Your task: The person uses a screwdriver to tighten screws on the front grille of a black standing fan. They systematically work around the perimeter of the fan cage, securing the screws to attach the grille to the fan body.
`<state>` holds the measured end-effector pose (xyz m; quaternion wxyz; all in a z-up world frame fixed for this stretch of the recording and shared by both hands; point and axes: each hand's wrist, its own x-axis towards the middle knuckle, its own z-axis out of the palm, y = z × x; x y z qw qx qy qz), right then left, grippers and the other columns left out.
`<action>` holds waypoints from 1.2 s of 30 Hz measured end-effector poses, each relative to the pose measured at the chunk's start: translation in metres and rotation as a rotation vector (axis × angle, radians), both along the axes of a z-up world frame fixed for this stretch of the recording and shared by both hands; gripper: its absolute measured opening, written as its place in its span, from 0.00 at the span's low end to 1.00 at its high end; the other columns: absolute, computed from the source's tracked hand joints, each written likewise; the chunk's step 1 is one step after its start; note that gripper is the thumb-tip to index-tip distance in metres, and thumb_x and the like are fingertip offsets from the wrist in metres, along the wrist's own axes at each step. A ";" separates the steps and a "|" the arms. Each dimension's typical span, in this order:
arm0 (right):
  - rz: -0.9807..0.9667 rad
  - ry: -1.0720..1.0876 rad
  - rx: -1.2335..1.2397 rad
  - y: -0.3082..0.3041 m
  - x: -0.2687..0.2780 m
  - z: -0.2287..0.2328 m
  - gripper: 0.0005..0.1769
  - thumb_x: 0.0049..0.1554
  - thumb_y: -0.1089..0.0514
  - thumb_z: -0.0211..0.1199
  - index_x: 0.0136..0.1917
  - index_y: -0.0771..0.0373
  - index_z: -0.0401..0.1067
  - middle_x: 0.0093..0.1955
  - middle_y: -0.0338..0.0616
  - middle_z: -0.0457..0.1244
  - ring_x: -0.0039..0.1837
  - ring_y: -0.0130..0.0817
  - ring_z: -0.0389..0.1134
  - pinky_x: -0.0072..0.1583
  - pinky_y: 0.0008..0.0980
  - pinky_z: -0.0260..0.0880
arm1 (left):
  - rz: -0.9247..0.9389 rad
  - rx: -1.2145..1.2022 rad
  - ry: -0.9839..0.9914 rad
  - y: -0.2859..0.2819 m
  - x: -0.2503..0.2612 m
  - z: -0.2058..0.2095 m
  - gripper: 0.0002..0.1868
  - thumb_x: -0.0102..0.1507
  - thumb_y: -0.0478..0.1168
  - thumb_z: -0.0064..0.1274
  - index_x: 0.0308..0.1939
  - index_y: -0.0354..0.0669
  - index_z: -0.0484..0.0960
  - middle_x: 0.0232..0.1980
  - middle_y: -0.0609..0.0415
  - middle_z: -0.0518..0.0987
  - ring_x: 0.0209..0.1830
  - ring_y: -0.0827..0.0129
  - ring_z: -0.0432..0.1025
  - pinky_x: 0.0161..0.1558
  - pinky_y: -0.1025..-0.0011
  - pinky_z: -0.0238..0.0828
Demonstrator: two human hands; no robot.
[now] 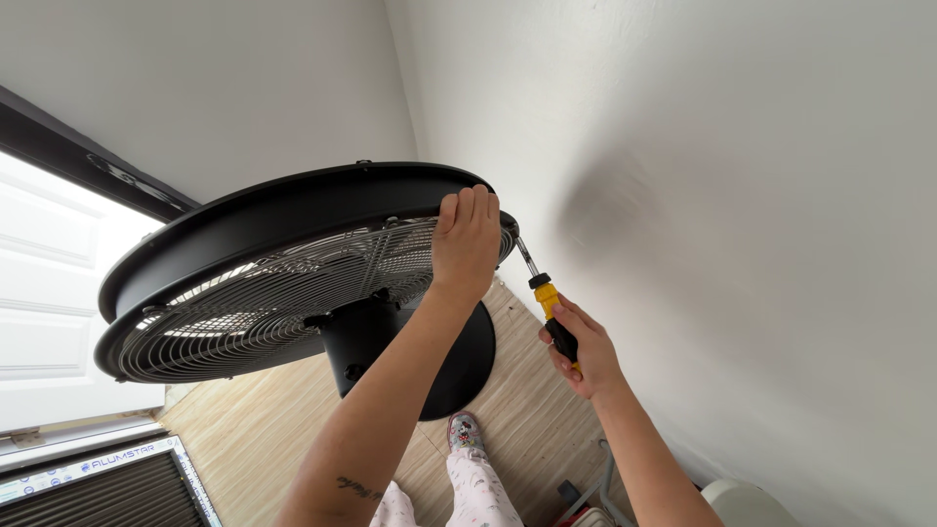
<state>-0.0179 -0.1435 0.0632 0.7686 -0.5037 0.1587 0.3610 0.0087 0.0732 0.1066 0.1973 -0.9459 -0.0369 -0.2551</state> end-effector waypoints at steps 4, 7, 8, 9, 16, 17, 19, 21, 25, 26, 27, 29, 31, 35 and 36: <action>-0.007 -0.154 -0.220 0.009 -0.001 0.009 0.32 0.58 0.53 0.62 0.75 0.59 0.66 0.32 0.44 0.63 0.21 0.22 0.51 0.23 0.22 0.46 | 0.010 0.015 0.022 0.002 0.002 -0.001 0.14 0.53 0.41 0.58 0.42 0.46 0.77 0.42 0.59 0.68 0.51 0.69 0.63 0.65 0.70 0.48; 0.030 -0.356 -0.409 0.011 -0.002 0.009 0.30 0.57 0.54 0.65 0.72 0.58 0.70 0.31 0.39 0.63 0.22 0.21 0.50 0.25 0.23 0.47 | 0.007 0.016 0.007 0.002 0.003 -0.002 0.14 0.54 0.41 0.58 0.43 0.46 0.77 0.43 0.59 0.68 0.51 0.70 0.63 0.66 0.70 0.47; 0.049 -0.445 -0.501 0.012 -0.004 0.009 0.30 0.57 0.54 0.65 0.72 0.57 0.69 0.30 0.38 0.63 0.23 0.20 0.51 0.26 0.23 0.49 | 0.008 0.017 0.014 0.003 0.003 -0.002 0.14 0.53 0.40 0.58 0.43 0.46 0.77 0.43 0.59 0.68 0.51 0.70 0.63 0.66 0.70 0.47; 0.068 -0.533 -0.592 0.013 -0.005 0.009 0.30 0.57 0.54 0.66 0.72 0.56 0.69 0.30 0.37 0.63 0.24 0.20 0.52 0.27 0.23 0.51 | 0.008 0.019 0.021 0.003 0.003 -0.002 0.14 0.53 0.40 0.58 0.43 0.46 0.77 0.42 0.60 0.68 0.51 0.70 0.63 0.66 0.70 0.47; 0.084 -0.842 -0.825 0.017 -0.020 -0.003 0.31 0.58 0.52 0.67 0.73 0.59 0.68 0.30 0.35 0.62 0.30 0.18 0.56 0.34 0.20 0.57 | -0.025 0.023 -0.011 0.002 -0.001 -0.001 0.13 0.55 0.40 0.58 0.43 0.46 0.76 0.42 0.59 0.68 0.51 0.70 0.64 0.67 0.69 0.47; 0.094 -0.808 -0.814 0.014 -0.019 -0.006 0.31 0.58 0.51 0.67 0.73 0.59 0.69 0.30 0.36 0.61 0.30 0.19 0.55 0.33 0.21 0.56 | -0.033 0.026 -0.002 0.003 -0.002 -0.002 0.13 0.55 0.40 0.58 0.43 0.46 0.76 0.42 0.59 0.69 0.51 0.69 0.64 0.67 0.69 0.47; 0.073 -0.673 -0.700 0.011 -0.014 -0.011 0.29 0.59 0.50 0.66 0.71 0.61 0.70 0.31 0.38 0.61 0.29 0.21 0.55 0.32 0.22 0.55 | -0.042 0.031 0.019 0.003 -0.002 -0.002 0.14 0.56 0.40 0.58 0.44 0.46 0.76 0.42 0.58 0.69 0.51 0.68 0.64 0.66 0.68 0.47; 0.021 -0.469 -0.493 0.006 -0.007 -0.015 0.26 0.59 0.49 0.62 0.66 0.65 0.72 0.34 0.39 0.65 0.28 0.23 0.57 0.30 0.24 0.56 | -0.035 0.034 0.045 0.001 -0.002 -0.003 0.14 0.56 0.41 0.58 0.45 0.46 0.76 0.42 0.58 0.70 0.51 0.67 0.64 0.66 0.66 0.47; 0.023 -0.263 -0.196 -0.006 -0.002 -0.021 0.26 0.60 0.49 0.55 0.64 0.69 0.69 0.37 0.45 0.64 0.27 0.28 0.59 0.26 0.26 0.54 | -0.027 0.182 0.012 -0.006 -0.001 -0.010 0.17 0.54 0.43 0.56 0.47 0.45 0.78 0.44 0.58 0.72 0.53 0.67 0.65 0.67 0.66 0.48; 0.006 -0.183 -0.133 -0.008 0.000 -0.021 0.26 0.61 0.49 0.53 0.65 0.69 0.67 0.37 0.46 0.63 0.28 0.28 0.60 0.27 0.26 0.57 | -0.037 0.222 0.016 -0.007 0.000 -0.013 0.17 0.54 0.43 0.56 0.47 0.46 0.78 0.45 0.59 0.72 0.55 0.68 0.65 0.68 0.67 0.47; -0.011 -0.103 -0.072 -0.008 0.001 -0.020 0.25 0.62 0.49 0.51 0.66 0.69 0.66 0.38 0.47 0.63 0.30 0.29 0.62 0.28 0.26 0.61 | -0.047 0.262 0.021 -0.008 0.002 -0.016 0.17 0.54 0.43 0.56 0.46 0.46 0.78 0.46 0.59 0.72 0.56 0.69 0.65 0.69 0.69 0.46; 0.008 0.032 0.033 -0.011 0.001 -0.017 0.25 0.63 0.49 0.48 0.66 0.69 0.63 0.39 0.47 0.62 0.30 0.29 0.62 0.27 0.25 0.58 | -0.071 0.225 0.017 -0.012 0.005 -0.022 0.13 0.57 0.43 0.56 0.44 0.47 0.77 0.45 0.59 0.71 0.55 0.68 0.65 0.69 0.67 0.47; 0.058 0.111 0.166 -0.013 0.003 -0.014 0.25 0.63 0.48 0.47 0.65 0.68 0.63 0.39 0.47 0.63 0.29 0.27 0.60 0.24 0.22 0.55 | -0.080 0.206 0.025 -0.013 0.011 -0.028 0.11 0.58 0.43 0.56 0.43 0.47 0.77 0.43 0.58 0.71 0.54 0.67 0.65 0.68 0.66 0.48; 0.152 0.158 0.376 -0.019 0.007 -0.016 0.19 0.64 0.45 0.48 0.59 0.61 0.63 0.37 0.46 0.63 0.22 0.22 0.55 0.21 0.17 0.49 | -0.049 0.190 0.010 -0.017 0.015 -0.037 0.09 0.57 0.41 0.57 0.40 0.47 0.77 0.41 0.60 0.70 0.52 0.69 0.64 0.67 0.67 0.48; 0.157 0.167 0.402 -0.020 0.009 -0.019 0.18 0.66 0.43 0.49 0.56 0.60 0.61 0.35 0.45 0.63 0.21 0.22 0.55 0.20 0.16 0.48 | -0.038 0.185 -0.010 -0.017 0.017 -0.038 0.09 0.58 0.41 0.57 0.40 0.48 0.77 0.40 0.60 0.69 0.51 0.69 0.64 0.67 0.68 0.48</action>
